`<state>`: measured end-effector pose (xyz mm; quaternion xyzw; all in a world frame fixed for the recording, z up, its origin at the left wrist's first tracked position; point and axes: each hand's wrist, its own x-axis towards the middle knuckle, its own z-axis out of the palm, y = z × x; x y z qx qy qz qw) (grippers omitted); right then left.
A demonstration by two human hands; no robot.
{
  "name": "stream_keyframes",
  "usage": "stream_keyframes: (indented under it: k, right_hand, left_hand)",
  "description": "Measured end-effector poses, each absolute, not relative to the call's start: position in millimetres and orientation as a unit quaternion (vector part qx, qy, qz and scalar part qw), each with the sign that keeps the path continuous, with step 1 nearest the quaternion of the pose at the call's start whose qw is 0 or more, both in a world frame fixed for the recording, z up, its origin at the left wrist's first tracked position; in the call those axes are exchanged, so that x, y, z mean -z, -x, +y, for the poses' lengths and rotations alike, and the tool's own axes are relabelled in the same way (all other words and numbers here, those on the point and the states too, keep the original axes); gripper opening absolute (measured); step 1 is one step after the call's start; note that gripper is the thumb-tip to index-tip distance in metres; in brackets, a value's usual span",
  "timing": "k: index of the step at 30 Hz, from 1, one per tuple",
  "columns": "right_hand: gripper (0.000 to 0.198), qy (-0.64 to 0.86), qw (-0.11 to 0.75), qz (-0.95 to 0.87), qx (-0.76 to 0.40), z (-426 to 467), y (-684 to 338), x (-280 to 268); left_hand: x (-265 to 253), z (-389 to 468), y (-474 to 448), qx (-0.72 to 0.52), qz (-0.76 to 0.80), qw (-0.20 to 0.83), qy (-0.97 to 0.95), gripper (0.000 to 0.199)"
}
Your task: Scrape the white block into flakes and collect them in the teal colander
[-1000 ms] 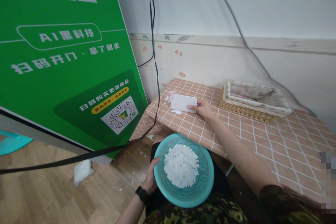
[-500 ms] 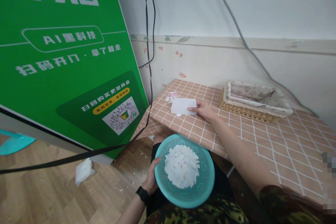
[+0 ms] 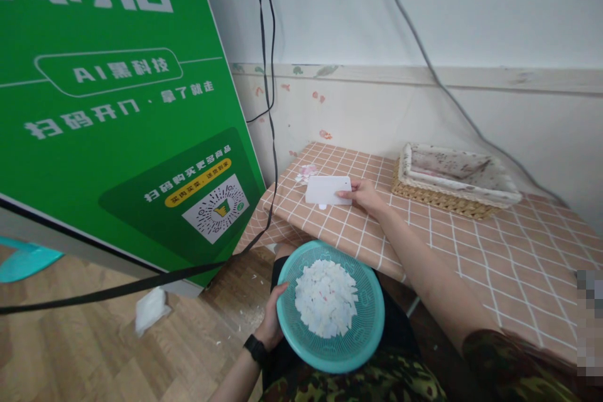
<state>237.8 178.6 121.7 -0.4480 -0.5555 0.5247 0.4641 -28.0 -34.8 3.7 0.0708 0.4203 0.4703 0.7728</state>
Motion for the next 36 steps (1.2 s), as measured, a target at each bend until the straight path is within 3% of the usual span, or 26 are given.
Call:
stream_keyframes:
  k: [4, 10, 18, 26, 32, 36]
  right_hand:
    - [0.039, 0.459, 0.519, -0.540, -0.479, 181.2, -236.0, -121.6]
    - [0.038, 0.472, 0.486, -0.558, -0.480, 182.8, -236.8, -122.8]
    - [0.042, 0.470, 0.521, -0.547, -0.456, 183.4, -232.5, -121.4]
    - [0.045, 0.454, 0.537, -0.497, -0.508, 185.9, -240.1, -120.2]
    - [0.038, 0.440, 0.458, -0.526, -0.566, 180.5, -238.9, -120.6]
    - [0.043, 0.431, 0.489, -0.515, -0.556, 179.4, -248.8, -125.8]
  left_hand:
    - [-1.4, -34.7, 28.1, -0.473, 0.423, 0.770, -0.065, 0.029]
    - [3.2, -33.9, 28.7, -0.467, 0.417, 0.777, -0.068, 0.029]
    - [1.3, -34.2, 28.8, -0.460, 0.410, 0.786, -0.058, 0.034]
    - [-1.1, -35.7, 28.6, -0.470, 0.420, 0.772, -0.081, 0.032]
    - [-1.7, -35.2, 28.1, -0.463, 0.420, 0.778, -0.061, 0.030]
    - [-6.6, -35.5, 28.3, -0.471, 0.415, 0.776, -0.060, 0.030]
